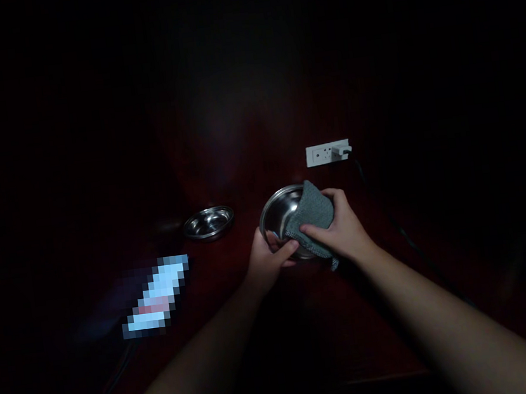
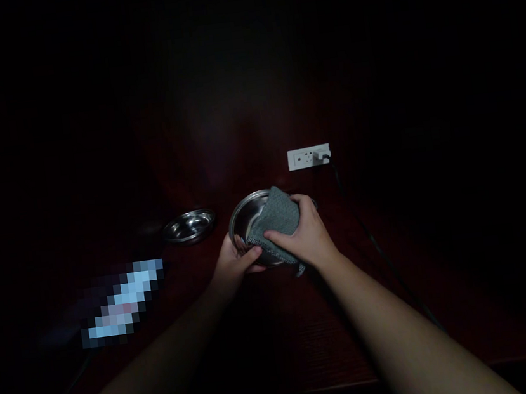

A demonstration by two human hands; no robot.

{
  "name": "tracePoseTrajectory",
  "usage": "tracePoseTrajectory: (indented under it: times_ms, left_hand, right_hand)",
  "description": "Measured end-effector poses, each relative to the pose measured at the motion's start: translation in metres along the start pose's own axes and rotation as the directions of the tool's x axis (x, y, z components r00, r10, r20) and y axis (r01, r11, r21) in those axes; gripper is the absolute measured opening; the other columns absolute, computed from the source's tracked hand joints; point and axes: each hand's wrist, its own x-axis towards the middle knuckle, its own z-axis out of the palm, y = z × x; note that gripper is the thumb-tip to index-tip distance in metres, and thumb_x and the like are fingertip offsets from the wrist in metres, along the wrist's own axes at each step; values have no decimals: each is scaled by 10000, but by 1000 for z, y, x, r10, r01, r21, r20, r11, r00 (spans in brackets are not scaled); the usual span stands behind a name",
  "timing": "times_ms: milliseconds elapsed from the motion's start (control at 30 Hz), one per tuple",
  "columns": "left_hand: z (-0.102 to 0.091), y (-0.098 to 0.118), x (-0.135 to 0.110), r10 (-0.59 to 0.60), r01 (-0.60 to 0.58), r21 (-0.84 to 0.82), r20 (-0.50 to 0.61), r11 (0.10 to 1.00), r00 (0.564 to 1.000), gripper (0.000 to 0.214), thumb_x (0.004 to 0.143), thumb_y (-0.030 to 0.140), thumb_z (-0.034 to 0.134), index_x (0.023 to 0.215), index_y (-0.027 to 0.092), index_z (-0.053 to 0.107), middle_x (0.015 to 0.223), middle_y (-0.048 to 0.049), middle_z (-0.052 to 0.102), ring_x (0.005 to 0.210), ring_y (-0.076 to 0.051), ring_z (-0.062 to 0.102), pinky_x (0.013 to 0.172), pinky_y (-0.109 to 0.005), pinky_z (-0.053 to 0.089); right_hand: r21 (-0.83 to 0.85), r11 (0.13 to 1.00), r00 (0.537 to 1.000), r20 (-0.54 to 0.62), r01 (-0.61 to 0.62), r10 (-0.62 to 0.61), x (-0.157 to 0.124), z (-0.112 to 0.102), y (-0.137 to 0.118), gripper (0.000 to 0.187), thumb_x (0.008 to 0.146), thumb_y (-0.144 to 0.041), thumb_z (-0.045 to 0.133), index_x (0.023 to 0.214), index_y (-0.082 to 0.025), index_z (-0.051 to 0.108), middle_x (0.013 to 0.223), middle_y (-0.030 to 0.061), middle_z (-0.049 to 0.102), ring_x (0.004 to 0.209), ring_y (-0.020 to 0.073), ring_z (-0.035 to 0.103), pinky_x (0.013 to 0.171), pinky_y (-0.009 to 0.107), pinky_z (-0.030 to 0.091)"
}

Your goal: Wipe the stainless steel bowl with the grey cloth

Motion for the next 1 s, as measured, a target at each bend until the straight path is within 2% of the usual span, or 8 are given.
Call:
tracePoseTrajectory:
  times_ms: [267, 467, 667, 733, 867, 933, 1000]
  left_hand:
    - [-4, -4, 1, 73, -73, 18, 16, 997, 997, 651, 599, 376, 726, 1106, 217, 349, 1008, -44, 540, 793, -182, 621, 528, -286, 547]
    - [-4, 1, -1, 55, -54, -18, 50, 998, 997, 604, 641, 396, 691, 1114, 211, 364, 1010, -55, 544, 835, -205, 617, 567, -307, 548]
    - [-1, 4, 0, 8, -8, -57, -15, 998, 1000, 555, 638, 372, 692, 1087, 203, 412, 893, -28, 571, 733, -183, 620, 552, -310, 541]
    - [-1, 4, 0, -6, 5, -45, -26, 999, 1000, 539, 636, 360, 691, 1076, 200, 423, 880, -23, 568, 716, -179, 619, 546, -313, 542]
    - [1, 4, -1, -18, 18, -16, -10, 1000, 1000, 516, 646, 336, 684, 1067, 213, 412, 885, -13, 546, 721, -171, 617, 535, -304, 546]
    - [1, 3, -2, -31, 31, -18, -2, 999, 1000, 512, 647, 314, 685, 1065, 219, 403, 888, -9, 539, 728, -168, 619, 535, -295, 547]
    - [2, 4, -3, -48, 49, -36, 18, 998, 999, 514, 645, 296, 688, 1065, 223, 400, 904, -10, 540, 741, -166, 624, 550, -293, 550]
  right_hand:
    - [-47, 996, 997, -27, 72, -73, -2, 1, -4, 834, 496, -531, 736, 1176, -191, 393, 1140, 115, 480, 1052, 280, 485, 903, 443, 417]
    - [-46, 994, 995, -6, 99, -99, 0, 1, -1, 874, 467, -541, 744, 1187, -185, 400, 1144, 121, 479, 1063, 289, 480, 910, 460, 413]
    - [-27, 981, 979, 71, 194, -192, 2, -3, -1, 913, 476, -534, 747, 1243, -202, 378, 1197, 123, 464, 1125, 304, 442, 949, 480, 381]
    - [-16, 978, 974, 90, 209, -207, 2, -4, 0, 861, 538, -533, 717, 1253, -200, 373, 1209, 122, 461, 1133, 300, 434, 953, 477, 376]
    - [24, 984, 983, 44, 176, -177, 3, -3, 4, 502, 797, -466, 493, 1216, -201, 414, 1174, 105, 491, 1101, 253, 457, 949, 441, 374]
    - [34, 989, 990, 5, 144, -144, 3, -2, 7, 408, 843, -434, 428, 1182, -209, 441, 1146, 94, 510, 1079, 239, 473, 946, 426, 374]
    - [38, 994, 994, -11, 106, -106, 3, 0, 9, 390, 847, -436, 423, 1164, -209, 448, 1131, 89, 522, 1061, 238, 487, 931, 419, 384]
